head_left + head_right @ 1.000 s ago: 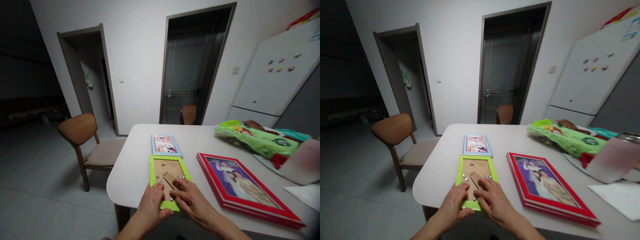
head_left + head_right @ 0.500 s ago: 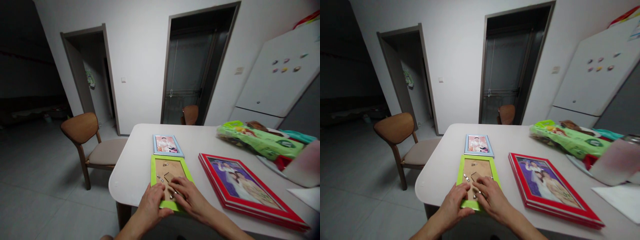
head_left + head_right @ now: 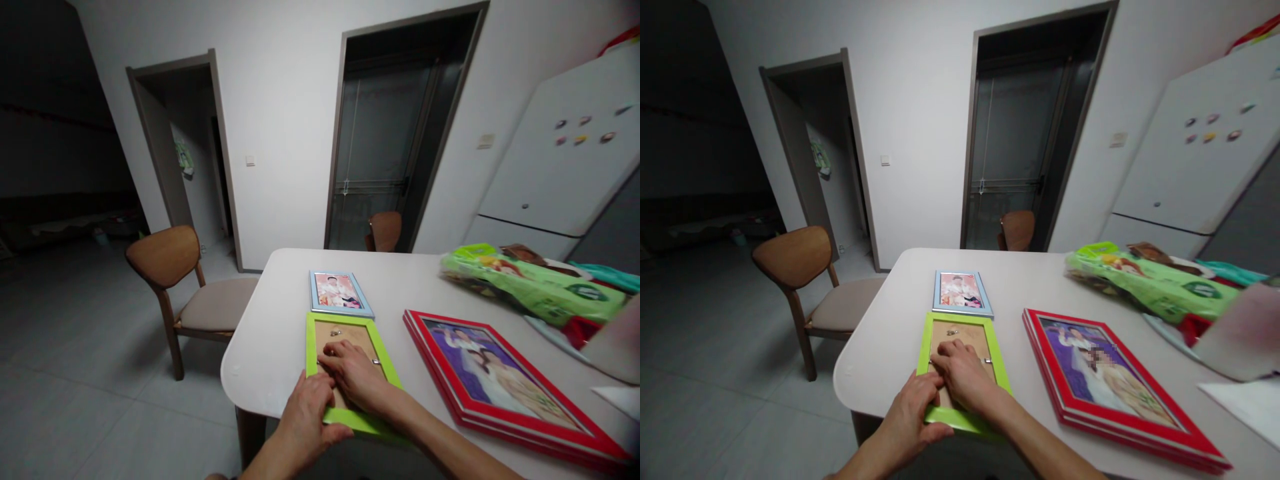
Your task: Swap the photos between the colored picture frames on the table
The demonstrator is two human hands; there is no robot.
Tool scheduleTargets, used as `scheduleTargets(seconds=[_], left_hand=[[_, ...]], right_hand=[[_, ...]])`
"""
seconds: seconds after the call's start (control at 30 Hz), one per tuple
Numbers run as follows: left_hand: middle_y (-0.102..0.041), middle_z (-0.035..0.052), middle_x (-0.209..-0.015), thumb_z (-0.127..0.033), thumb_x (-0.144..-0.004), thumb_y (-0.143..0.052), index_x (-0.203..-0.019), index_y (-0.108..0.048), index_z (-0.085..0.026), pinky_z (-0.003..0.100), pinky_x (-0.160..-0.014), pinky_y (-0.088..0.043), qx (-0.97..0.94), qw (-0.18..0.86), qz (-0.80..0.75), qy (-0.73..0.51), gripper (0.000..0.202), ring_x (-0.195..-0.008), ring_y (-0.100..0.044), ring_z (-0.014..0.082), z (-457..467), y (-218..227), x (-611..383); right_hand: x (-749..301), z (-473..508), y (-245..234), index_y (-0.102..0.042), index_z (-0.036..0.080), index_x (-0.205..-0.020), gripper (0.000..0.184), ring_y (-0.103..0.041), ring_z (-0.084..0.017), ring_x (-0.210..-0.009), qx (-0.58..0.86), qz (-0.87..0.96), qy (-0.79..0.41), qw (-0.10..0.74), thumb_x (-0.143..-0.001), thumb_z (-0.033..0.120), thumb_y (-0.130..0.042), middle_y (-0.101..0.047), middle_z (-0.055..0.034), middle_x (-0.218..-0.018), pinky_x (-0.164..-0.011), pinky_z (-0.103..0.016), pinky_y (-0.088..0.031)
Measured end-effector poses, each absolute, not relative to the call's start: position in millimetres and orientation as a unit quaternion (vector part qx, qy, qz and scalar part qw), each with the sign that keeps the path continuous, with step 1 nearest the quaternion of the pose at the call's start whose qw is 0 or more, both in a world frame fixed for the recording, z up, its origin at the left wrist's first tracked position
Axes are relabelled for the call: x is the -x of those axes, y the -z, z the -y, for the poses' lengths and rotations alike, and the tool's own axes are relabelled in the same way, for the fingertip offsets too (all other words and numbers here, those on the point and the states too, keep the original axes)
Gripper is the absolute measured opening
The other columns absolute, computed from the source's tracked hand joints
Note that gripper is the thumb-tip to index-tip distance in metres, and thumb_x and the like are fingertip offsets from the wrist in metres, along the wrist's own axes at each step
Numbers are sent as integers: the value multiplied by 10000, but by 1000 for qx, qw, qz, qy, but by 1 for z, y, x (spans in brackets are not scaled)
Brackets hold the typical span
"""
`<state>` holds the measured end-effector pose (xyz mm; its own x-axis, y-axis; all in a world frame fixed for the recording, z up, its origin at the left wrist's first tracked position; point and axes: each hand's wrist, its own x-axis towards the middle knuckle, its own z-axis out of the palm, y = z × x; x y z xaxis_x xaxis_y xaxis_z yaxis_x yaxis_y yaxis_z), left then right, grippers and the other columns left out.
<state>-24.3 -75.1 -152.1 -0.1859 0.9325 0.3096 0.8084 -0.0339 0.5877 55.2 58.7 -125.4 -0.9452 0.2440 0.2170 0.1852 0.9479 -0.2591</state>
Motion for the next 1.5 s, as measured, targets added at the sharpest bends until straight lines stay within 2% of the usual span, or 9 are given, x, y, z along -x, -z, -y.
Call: scheduleTargets(seconds=[0.13,0.5,0.73,0.87,0.97,1.07,1.23,1.37,1.5], left_hand=[[-544,72,-1058,-365,-562,-697,-772,-514,-184,395,-929,-258,-632,91,-682,-357,332,-1009,-459,219,75,153,23],[-551,52,-1043,-260,-492,-751,-729,-505,-183,393,-916,-283,-619,86,-686,-372,350,-992,-472,213,76,152,23],[-485,143,-1136,-252,-420,-778,-932,-477,-144,483,-930,-247,-608,90,-719,-325,604,-1075,-404,294,73,152,14],[-511,123,-1078,-178,-486,-735,-861,-477,-163,488,-922,-246,-598,89,-717,-348,455,-1022,-439,280,77,146,16],[-517,103,-1022,-186,-558,-679,-765,-462,-182,431,-858,-329,-562,103,-701,-427,300,-960,-462,256,83,135,21],[-512,92,-1010,-260,-640,-608,-716,-438,-194,392,-819,-353,-513,140,-656,-536,198,-957,-459,252,83,126,15],[-530,77,-1030,-487,-684,-520,-704,-441,-194,354,-827,-347,-416,283,-480,-718,305,-986,-463,258,62,121,-25],[-544,83,-1027,-442,-651,-597,-780,-486,-176,332,-845,-347,-391,334,-425,-745,315,-1017,-454,253,44,98,-52],[-537,77,-1048,-319,-693,-596,-1071,-389,-199,320,-837,-379,-391,361,-381,-756,448,-981,-497,209,26,60,-62]], right_hand=[[-45,-85,131,-592,190,-948,284,-471,-155,-898,220,950,-131,178,-783,231,-365,-564,-65,-968,-779,-253,-308],[-7,-134,147,-629,172,-663,200,-528,-131,-585,400,886,-163,170,-683,320,-495,-642,-51,-686,-490,-216,-272],[-4,-135,141,-617,147,-631,187,-539,-145,-591,422,856,-206,217,-658,293,-502,-634,-81,-635,-514,-224,-302],[-40,-139,124,-617,166,-710,296,-555,-143,-660,378,849,-252,268,-725,362,-396,-644,-56,-712,-592,-228,-368],[-82,-137,117,-580,150,-906,351,-568,-153,-724,397,777,-342,349,-725,372,-375,-632,-72,-852,-617,-244,-411],[-109,-110,121,-569,151,-908,348,-575,-153,-661,410,593,-557,412,-681,387,-453,-629,-70,-818,-562,-252,-432],[-98,-44,131,-597,147,-769,294,-587,-146,-623,263,412,-821,296,-698,409,-486,-644,-51,-694,-574,-258,-446],[-105,-47,117,-594,154,-779,210,-590,-143,-563,260,301,-833,383,-708,326,-497,-626,-8,-563,-560,-251,-462],[-158,-94,97,-549,185,-956,263,-611,-162,-572,309,358,-769,429,-705,255,-513,-657,-10,-637,-543,-276,-479]])
